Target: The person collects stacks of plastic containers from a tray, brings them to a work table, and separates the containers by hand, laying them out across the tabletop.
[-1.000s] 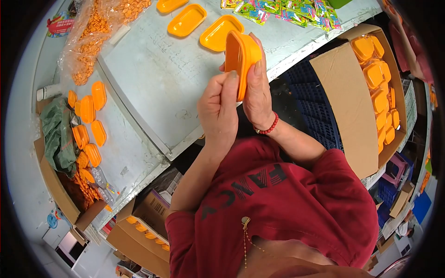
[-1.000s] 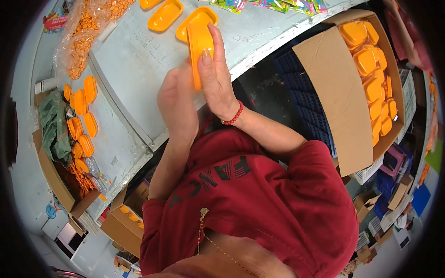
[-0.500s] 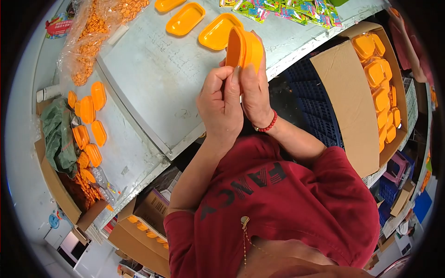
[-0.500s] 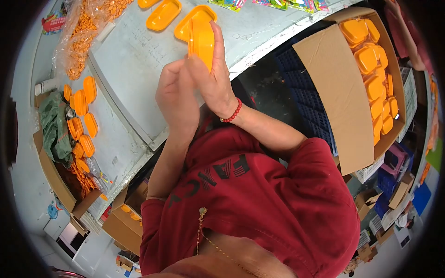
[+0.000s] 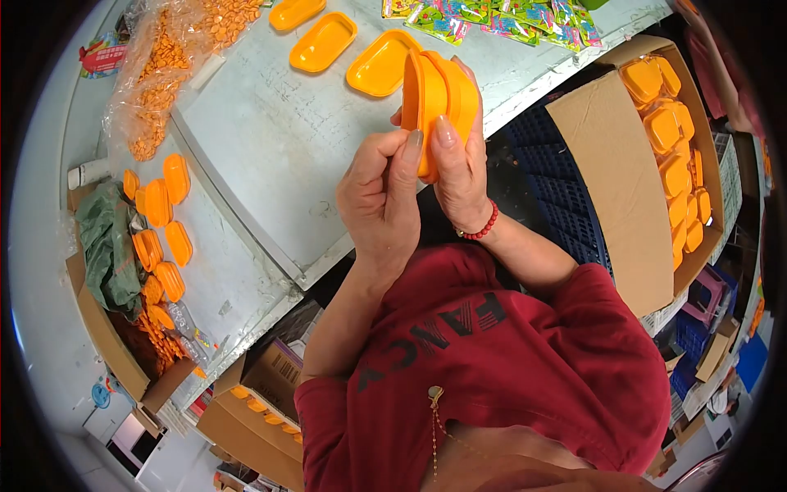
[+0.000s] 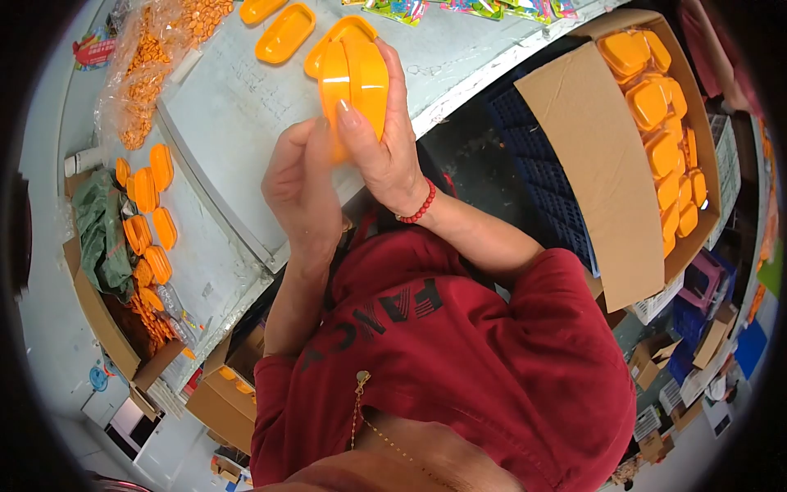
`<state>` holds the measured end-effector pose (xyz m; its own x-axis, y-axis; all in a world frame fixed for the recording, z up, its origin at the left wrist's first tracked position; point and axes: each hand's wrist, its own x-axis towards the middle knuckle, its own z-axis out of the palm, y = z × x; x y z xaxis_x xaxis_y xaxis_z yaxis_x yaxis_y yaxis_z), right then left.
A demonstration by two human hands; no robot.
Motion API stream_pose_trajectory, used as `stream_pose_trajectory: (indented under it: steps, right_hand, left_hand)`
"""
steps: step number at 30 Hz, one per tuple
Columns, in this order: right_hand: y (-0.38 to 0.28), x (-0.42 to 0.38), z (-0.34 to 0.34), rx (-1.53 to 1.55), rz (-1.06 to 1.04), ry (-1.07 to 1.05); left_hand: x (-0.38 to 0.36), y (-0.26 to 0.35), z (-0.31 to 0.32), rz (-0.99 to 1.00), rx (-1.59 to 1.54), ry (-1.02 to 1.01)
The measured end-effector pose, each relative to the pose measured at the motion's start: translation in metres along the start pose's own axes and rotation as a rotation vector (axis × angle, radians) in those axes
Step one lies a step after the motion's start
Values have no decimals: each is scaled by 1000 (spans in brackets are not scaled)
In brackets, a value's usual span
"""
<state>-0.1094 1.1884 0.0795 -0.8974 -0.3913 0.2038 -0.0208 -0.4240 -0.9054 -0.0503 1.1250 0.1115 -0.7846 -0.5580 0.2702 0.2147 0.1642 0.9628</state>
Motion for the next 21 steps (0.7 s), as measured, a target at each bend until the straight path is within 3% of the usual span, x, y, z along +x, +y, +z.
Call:
stream_pose_trajectory:
  steps: [4, 6, 9, 21]
  right_hand:
    - [2, 2, -3, 40, -44, -15]
    - [-2, 1, -4, 13, -42, -2]
    - [-3, 0, -5, -33, -36, 16]
    - [-10, 1, -3, -39, -115, 7]
  left_hand:
    - [4, 2, 0, 40, 120, -9]
    - [6, 3, 0, 223, 378, 19]
    - [7, 6, -2, 253, 424, -35]
    - [13, 14, -9, 182, 208, -167]
